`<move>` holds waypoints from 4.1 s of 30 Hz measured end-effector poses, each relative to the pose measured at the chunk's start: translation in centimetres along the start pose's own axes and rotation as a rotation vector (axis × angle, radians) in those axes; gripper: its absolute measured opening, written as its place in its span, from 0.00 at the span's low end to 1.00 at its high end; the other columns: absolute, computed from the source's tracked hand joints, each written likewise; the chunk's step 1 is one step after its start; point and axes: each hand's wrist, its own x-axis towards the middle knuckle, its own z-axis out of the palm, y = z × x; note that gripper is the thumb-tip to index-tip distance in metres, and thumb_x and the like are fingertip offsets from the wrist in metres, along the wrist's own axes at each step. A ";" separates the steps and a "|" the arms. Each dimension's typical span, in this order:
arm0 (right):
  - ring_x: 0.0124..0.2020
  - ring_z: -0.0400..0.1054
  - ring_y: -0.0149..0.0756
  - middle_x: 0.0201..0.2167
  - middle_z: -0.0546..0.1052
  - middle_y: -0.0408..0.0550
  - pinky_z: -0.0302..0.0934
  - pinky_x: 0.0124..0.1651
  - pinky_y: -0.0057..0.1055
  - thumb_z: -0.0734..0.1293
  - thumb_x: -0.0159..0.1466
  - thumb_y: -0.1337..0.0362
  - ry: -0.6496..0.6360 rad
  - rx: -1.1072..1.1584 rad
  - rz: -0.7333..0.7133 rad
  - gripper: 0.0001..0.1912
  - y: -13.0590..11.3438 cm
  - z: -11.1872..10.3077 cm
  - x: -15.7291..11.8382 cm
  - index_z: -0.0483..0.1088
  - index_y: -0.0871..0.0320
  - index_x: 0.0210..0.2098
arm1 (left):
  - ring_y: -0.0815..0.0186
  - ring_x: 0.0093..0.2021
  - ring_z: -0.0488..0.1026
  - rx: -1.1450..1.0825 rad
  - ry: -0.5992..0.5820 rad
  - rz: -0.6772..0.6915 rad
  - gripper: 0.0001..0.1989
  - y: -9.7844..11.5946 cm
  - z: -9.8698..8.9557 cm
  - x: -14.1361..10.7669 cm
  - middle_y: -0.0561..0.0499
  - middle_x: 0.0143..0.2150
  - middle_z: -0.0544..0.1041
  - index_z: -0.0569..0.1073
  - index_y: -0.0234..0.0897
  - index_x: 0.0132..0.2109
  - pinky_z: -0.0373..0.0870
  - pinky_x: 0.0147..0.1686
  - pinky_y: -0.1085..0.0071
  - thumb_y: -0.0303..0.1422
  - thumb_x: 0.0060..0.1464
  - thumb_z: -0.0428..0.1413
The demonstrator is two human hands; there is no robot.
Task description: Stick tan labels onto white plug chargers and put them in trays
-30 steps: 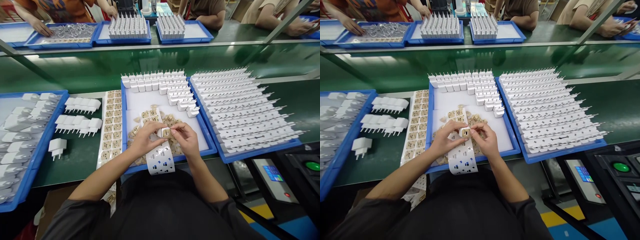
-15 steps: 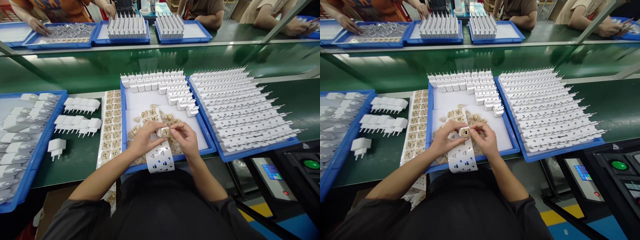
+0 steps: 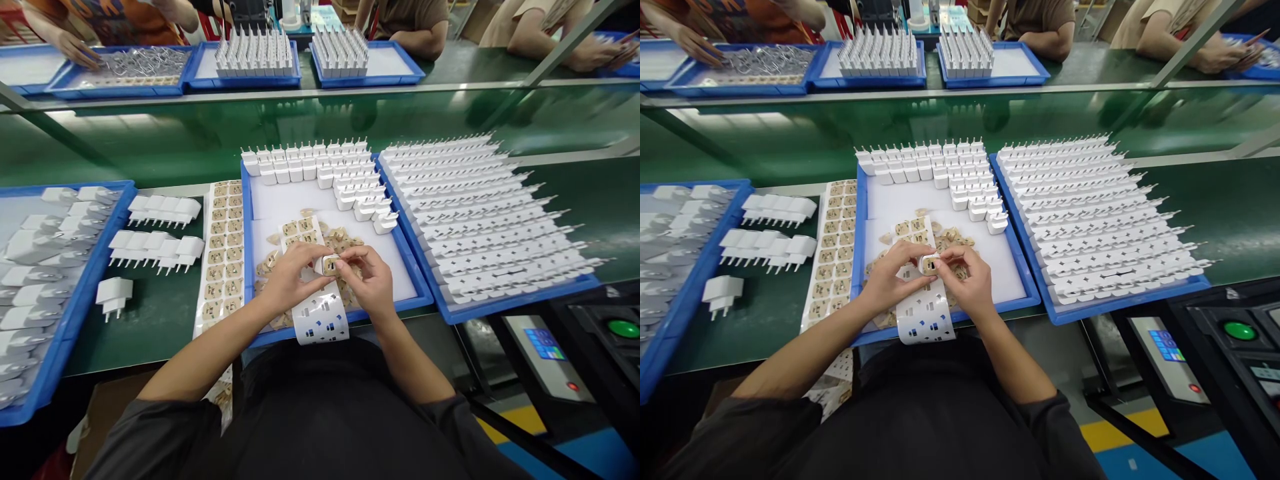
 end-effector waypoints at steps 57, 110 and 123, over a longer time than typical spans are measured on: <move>0.48 0.69 0.38 0.41 0.73 0.48 0.66 0.51 0.39 0.70 0.61 0.57 -0.213 0.256 0.101 0.08 0.1 -0.4 0.9 0.71 0.54 0.35 | 0.59 0.47 0.72 0.165 0.104 0.255 0.18 0.2 0.5 -0.3 0.45 0.47 0.75 0.66 0.42 0.48 0.69 0.46 0.59 0.28 0.53 0.62; 0.53 0.69 0.48 0.45 0.79 0.50 0.64 0.55 0.52 0.66 0.63 0.70 -0.703 -0.567 -0.667 0.12 1.5 -1.6 0.1 0.72 0.53 0.46 | 0.52 0.46 0.72 0.998 0.400 -0.913 0.24 -4.6 -15.7 -15.1 0.41 0.47 0.76 0.75 0.36 0.54 0.69 0.43 0.62 0.47 0.58 0.53; 0.49 0.69 0.44 0.46 0.76 0.52 0.64 0.53 0.45 0.64 0.64 0.70 -0.542 -0.569 -0.520 0.13 1.1 -1.6 -0.6 0.69 0.55 0.48 | 0.57 0.51 0.71 0.603 0.051 -0.310 0.16 -0.4 -7.8 -8.0 0.45 0.51 0.76 0.73 0.41 0.55 0.69 0.51 0.60 0.40 0.63 0.51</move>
